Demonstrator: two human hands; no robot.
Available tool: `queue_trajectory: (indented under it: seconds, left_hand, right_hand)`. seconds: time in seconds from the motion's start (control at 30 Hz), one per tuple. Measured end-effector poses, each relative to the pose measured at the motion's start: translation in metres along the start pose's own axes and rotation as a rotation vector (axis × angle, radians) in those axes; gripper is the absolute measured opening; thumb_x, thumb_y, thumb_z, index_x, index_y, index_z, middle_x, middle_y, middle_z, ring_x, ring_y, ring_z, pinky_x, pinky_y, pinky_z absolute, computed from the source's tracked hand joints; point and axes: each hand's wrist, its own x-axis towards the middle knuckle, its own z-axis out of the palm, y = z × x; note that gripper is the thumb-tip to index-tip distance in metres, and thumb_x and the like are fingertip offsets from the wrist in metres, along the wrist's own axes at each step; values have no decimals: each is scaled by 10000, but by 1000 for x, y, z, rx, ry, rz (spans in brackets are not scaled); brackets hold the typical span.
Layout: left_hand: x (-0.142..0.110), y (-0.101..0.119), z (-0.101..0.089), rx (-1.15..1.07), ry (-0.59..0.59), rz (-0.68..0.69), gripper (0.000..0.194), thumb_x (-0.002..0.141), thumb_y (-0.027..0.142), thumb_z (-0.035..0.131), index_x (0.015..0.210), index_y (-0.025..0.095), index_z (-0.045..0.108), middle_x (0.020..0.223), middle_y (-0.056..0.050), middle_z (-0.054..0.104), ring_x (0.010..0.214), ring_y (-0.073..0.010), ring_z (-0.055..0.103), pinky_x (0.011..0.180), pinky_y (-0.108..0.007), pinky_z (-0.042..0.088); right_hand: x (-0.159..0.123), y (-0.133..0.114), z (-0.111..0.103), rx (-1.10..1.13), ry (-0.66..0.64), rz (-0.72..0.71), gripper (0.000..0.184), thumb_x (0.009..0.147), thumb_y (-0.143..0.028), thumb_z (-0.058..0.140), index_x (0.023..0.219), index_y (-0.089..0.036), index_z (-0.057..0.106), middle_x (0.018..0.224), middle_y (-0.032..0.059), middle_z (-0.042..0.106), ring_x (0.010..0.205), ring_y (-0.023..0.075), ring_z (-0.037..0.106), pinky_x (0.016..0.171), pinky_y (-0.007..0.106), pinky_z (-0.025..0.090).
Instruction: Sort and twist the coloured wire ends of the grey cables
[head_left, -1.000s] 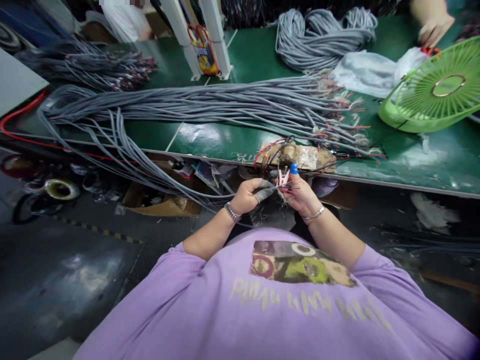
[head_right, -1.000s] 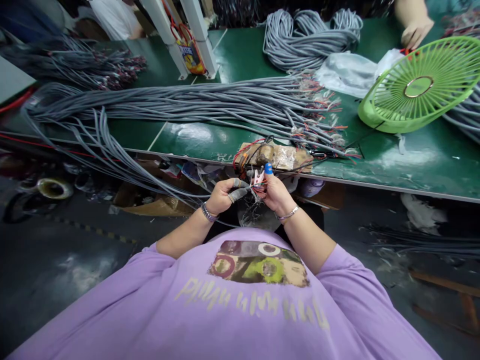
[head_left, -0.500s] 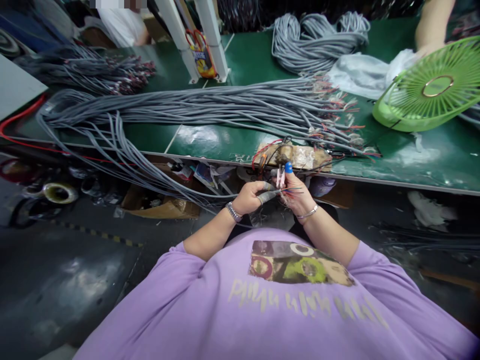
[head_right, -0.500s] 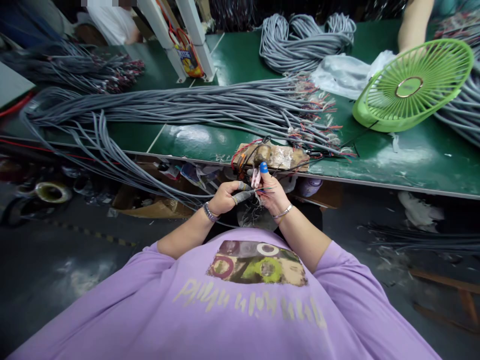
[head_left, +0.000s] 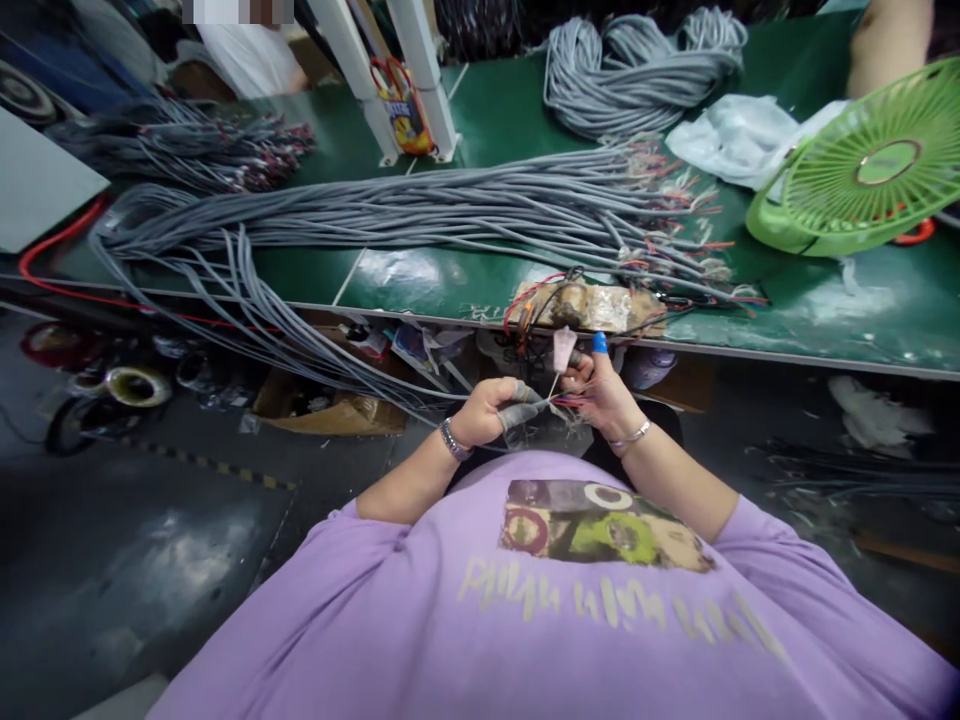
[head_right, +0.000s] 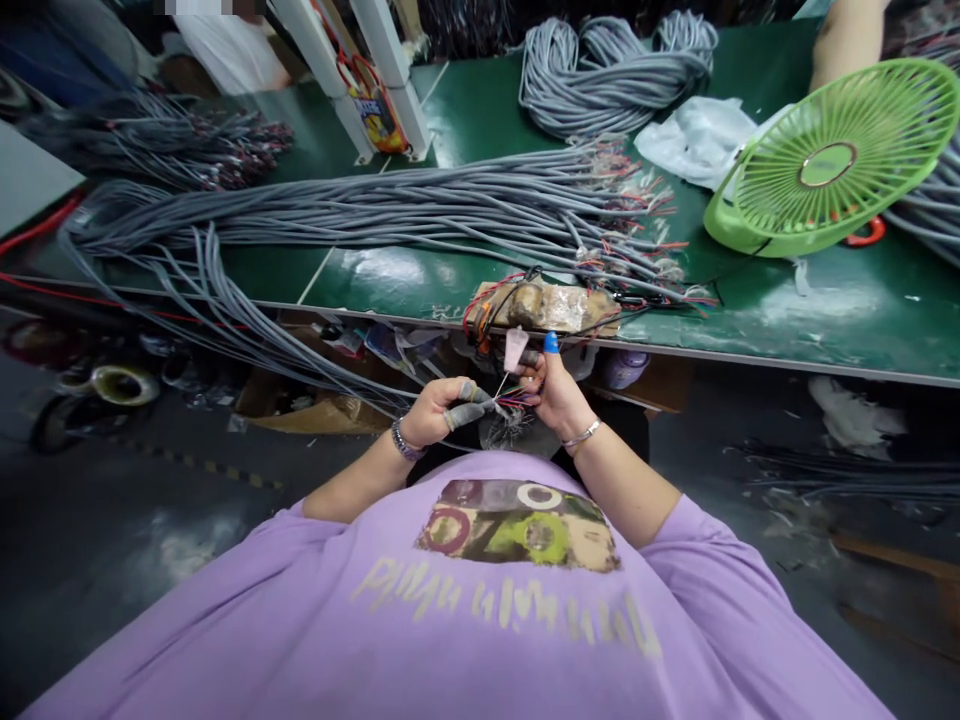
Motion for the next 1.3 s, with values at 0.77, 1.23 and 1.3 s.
queue_trajectory:
  seconds: [0.77,1.23,1.3]
  left_hand:
    - [4,-7,10,280,224,143,179,904,319,652,913,162,737,742,-36,698,669,-111,604,647,-236,473]
    - [1,-24,21,301,170,81,179,903,315,643,910,157,727,761,-42,712,680,-120,625,660,-246,483]
    - [-2,-20,20,287,171,99,187,908,320,634,906,157,726,749,-39,706,673,-117,620,649,-241,479]
  right_hand:
    - [-7,-17,28,-167,96,-24,533,711,-679,742,762,-160,633,560,-17,592,386,60,437,370,208,357]
    - [-6,-15,32,-174,148,-74,460,745,-615,727,811,-168,637,632,12,667,412,59,380,386,209,265]
    - [-6,-14,30,-151,120,-44,488,750,-655,699,815,-178,621,630,9,660,401,59,362,375,213,244]
